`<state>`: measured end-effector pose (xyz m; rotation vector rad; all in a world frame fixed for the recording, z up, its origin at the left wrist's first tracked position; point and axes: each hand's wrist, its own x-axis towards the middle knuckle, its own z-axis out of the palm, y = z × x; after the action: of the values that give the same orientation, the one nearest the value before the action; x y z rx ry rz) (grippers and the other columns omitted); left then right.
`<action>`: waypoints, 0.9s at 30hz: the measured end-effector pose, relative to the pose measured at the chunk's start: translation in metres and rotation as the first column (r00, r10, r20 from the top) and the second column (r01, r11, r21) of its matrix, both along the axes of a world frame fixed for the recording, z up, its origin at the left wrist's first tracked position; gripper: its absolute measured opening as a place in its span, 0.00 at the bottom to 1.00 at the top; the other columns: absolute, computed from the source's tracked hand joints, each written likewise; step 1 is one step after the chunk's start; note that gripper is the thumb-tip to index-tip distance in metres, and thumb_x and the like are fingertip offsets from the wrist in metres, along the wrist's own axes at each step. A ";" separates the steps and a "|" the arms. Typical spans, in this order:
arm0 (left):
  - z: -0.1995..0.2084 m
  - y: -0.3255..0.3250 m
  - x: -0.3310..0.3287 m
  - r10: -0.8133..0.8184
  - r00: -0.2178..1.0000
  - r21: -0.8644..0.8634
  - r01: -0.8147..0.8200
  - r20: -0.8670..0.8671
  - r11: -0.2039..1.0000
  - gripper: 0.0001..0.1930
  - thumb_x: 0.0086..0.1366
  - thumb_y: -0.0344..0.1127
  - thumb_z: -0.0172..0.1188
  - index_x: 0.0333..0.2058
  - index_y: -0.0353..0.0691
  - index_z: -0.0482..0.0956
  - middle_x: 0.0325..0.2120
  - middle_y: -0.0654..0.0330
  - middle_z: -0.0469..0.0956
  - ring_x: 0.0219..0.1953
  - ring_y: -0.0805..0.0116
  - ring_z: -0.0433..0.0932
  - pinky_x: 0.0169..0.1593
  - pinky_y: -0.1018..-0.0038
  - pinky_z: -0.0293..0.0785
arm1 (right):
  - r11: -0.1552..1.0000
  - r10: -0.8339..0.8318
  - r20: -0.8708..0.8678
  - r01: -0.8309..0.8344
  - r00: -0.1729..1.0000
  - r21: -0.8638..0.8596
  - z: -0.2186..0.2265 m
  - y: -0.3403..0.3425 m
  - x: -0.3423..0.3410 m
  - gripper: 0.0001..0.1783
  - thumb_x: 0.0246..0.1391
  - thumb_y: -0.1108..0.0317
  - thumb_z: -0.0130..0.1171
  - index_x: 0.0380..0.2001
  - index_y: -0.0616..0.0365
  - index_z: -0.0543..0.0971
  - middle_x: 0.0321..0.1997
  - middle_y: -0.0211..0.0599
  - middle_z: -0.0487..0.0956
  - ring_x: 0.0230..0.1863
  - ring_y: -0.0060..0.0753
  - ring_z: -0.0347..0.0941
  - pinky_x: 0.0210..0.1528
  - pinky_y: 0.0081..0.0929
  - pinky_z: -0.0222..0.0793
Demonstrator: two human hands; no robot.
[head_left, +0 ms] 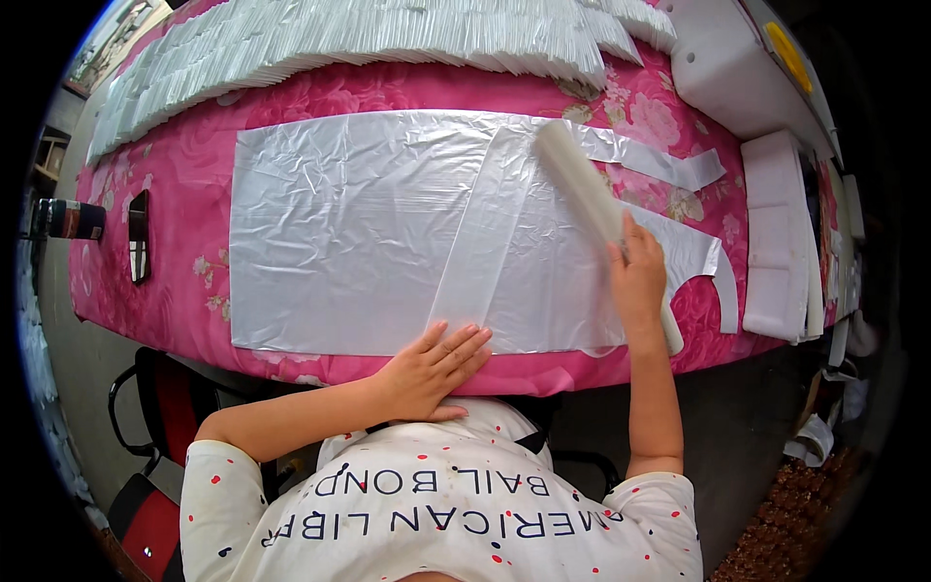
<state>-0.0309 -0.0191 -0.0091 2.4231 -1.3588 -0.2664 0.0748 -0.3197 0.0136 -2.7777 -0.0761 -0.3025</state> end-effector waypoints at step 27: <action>-0.003 0.008 0.012 -0.189 0.980 -0.034 0.191 0.056 0.981 0.31 0.58 0.46 0.53 0.56 0.35 0.61 0.60 0.51 0.56 0.63 0.60 0.55 0.64 0.65 0.52 | 0.859 0.512 0.251 -0.486 0.822 -0.160 -0.005 0.090 0.107 0.28 0.42 0.70 0.61 0.51 0.49 0.72 0.52 0.39 0.71 0.56 0.42 0.63 0.57 0.37 0.59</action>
<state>-0.0193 -0.0109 -0.0126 2.2854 -1.6057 -0.2230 0.1823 -0.2301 0.0090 -2.6465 -0.8967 -0.5654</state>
